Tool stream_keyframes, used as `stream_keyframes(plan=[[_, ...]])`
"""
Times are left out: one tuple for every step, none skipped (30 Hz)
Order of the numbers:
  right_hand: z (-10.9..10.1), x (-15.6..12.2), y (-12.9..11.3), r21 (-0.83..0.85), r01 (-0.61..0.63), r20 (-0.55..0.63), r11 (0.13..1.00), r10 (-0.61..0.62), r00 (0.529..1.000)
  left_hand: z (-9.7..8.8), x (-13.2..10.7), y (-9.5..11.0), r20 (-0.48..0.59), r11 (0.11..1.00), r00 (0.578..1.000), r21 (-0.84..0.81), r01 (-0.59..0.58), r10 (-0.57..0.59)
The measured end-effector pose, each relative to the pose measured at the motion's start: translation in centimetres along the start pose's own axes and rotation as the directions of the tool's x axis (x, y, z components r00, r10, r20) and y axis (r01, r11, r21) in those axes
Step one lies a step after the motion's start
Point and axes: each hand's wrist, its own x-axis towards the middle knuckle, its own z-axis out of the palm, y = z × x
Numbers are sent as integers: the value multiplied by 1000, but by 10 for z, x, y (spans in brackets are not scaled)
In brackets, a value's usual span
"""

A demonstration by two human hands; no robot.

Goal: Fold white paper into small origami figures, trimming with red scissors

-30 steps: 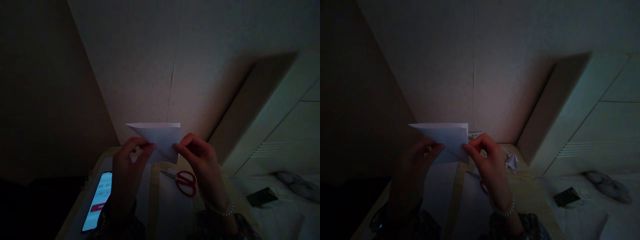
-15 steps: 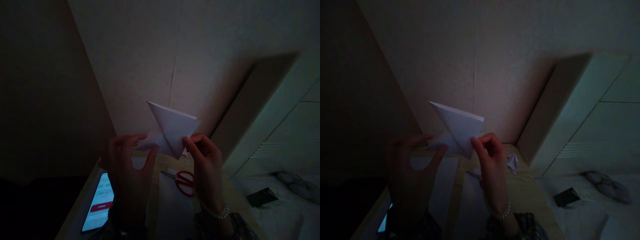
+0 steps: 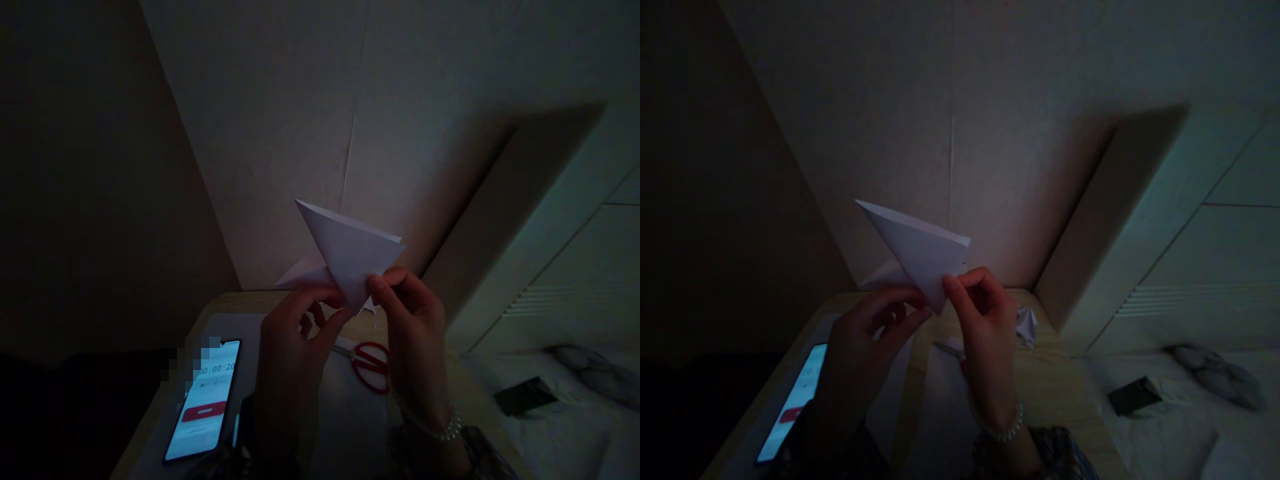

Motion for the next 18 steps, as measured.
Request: stream_keyframes(plan=[[0, 0, -1, -2, -3, 1, 1000, 3, 1000, 0, 0, 0, -3, 999, 999, -38, 36, -36], [1, -1, -2, -8, -5, 3, 1000, 5, 1000, 0, 1, 0, -1, 995, 998, -74, 70, -70], [1, -1, -2, -14, -6, 6, 1000, 6, 1000, 1, 1, 1, 11, 988, 995, -112, 104, -103], [2, -1, -3, -20, -5, 10, 1000, 6, 1000, 1, 1, 1, 25, 979, 991, -154, 136, -134], [2, -1, -3, -25, -3, 16, 1000, 3, 1000, 2, 1, 2, 32, 966, 986, -195, 168, -165], [2, -1, -3, -27, 1, 23, 1000, 0, 1000, 2, 1, 3, 40, 953, 980, -231, 197, -193], [3, -2, -3, -26, 4, 29, 1000, -3, 1000, 2, 1, 3, 53, 940, 975, -257, 223, -217], [3, -2, -3, -22, 5, 34, 1000, -4, 999, 2, 1, 4, 64, 933, 971, -272, 237, -229], [3, -2, -3, -20, 5, 40, 1000, -4, 999, 1, 1, 5, 67, 932, 972, -275, 237, -227], [3, -3, -3, -17, 6, 46, 1000, -5, 999, 1, 2, 5, 66, 936, 973, -266, 229, -219], [3, -3, -2, -14, 7, 50, 1000, -6, 999, 0, 2, 5, 65, 942, 976, -255, 217, -208], [3, -3, -2, -14, 7, 53, 1000, -6, 999, 0, 2, 5, 62, 948, 978, -243, 206, -197], [3, -4, -2, -18, 8, 55, 1000, -7, 998, -1, 2, 4, 51, 953, 981, -235, 193, -186], [3, -4, -2, -22, 11, 56, 1000, -10, 998, -1, 2, 4, 40, 956, 984, -232, 180, -176], [2, -5, -2, -28, 13, 56, 1000, -11, 998, -1, 2, 3, 29, 957, 985, -234, 170, -168], [2, -5, -3, -34, 15, 57, 999, -13, 998, -2, 1, 2, 23, 958, 986, -235, 163, -162], [2, -5, -3, -42, 13, 58, 999, -11, 998, -2, 1, 2, 16, 960, 987, -231, 159, -160], [2, -6, -4, -47, 15, 57, 999, -12, 998, -2, 0, 2, 11, 963, 987, -220, 158, -159]])
